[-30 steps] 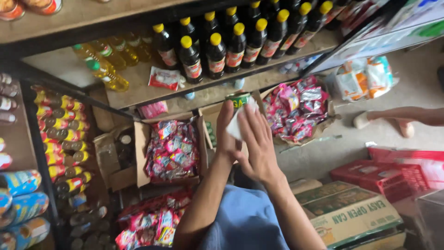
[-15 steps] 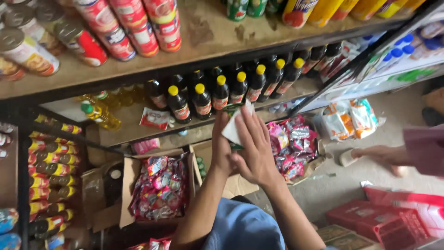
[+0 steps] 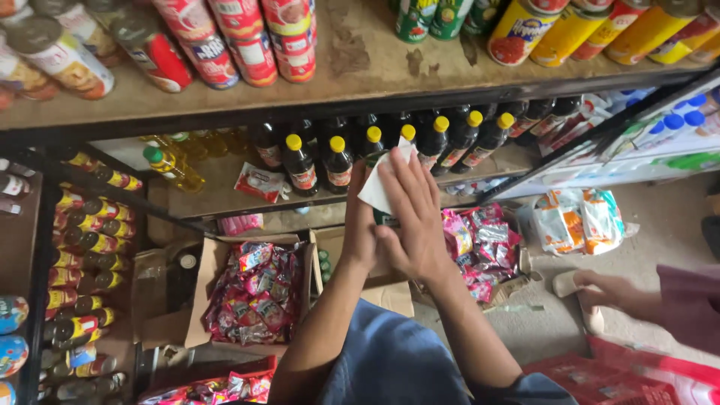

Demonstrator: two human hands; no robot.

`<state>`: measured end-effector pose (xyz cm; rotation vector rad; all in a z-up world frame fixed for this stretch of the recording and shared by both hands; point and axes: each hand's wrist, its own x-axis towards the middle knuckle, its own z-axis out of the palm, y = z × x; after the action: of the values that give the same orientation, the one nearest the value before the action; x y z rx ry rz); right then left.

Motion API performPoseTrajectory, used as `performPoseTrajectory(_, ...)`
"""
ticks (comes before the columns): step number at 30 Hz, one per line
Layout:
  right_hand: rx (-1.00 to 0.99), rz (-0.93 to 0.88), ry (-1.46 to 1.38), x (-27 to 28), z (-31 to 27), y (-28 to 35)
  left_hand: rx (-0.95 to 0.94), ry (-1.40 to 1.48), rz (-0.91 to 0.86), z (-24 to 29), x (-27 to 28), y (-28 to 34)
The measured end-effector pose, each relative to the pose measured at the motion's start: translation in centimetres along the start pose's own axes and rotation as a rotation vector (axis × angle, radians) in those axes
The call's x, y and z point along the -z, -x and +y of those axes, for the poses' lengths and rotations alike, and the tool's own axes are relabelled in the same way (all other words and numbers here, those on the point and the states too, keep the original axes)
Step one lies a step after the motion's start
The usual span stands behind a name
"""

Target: Cleaning canned goods with a tissue and stocking them on a grocery store shelf.

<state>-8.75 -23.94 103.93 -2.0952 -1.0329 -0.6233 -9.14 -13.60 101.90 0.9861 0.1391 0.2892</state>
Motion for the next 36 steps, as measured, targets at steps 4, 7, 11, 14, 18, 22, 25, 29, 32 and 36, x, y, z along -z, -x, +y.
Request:
performPoseTrajectory(4,0.019,-0.007,0.006,-1.5,-0.3,2.9,-0.035,0.108,0.026,1.7,-0.9,-0.4)
performPoseTrajectory(7,0.02,-0.004,0.03,-2.1,-0.2,4.5,-0.124,-0.074,-0.01,0.2,0.7,-1.4)
performPoseTrajectory(11,-0.017,0.063,0.022,-0.8,0.3,1.6,-0.156,-0.162,-0.09,0.7,-0.6,-0.1)
performPoseTrajectory(14,-0.022,0.089,0.02,-0.1,0.0,1.4,-0.052,-0.04,-0.084,1.9,-1.6,0.4)
performPoseTrajectory(18,0.024,0.041,0.052,-1.0,0.0,5.6,0.076,0.231,0.037,-1.9,0.4,-1.7)
performPoseTrajectory(22,0.03,0.041,0.07,-0.6,1.4,5.6,-0.839,-0.684,-0.178,-13.9,6.9,-4.9)
performPoseTrajectory(25,-0.033,0.119,0.05,0.8,1.4,3.3,0.058,0.083,-0.062,-1.9,-1.7,0.8)
performPoseTrajectory(29,-0.018,0.117,0.058,0.3,1.3,4.8,-0.102,-0.152,-0.105,-0.7,-3.8,1.9)
performPoseTrajectory(32,0.01,0.097,0.07,-0.6,1.0,7.2,-0.123,-0.174,-0.064,-1.6,-2.3,0.5)
performPoseTrajectory(36,-0.02,0.096,0.064,-0.3,1.8,6.5,-0.115,-0.257,-0.117,-3.1,-0.5,0.2)
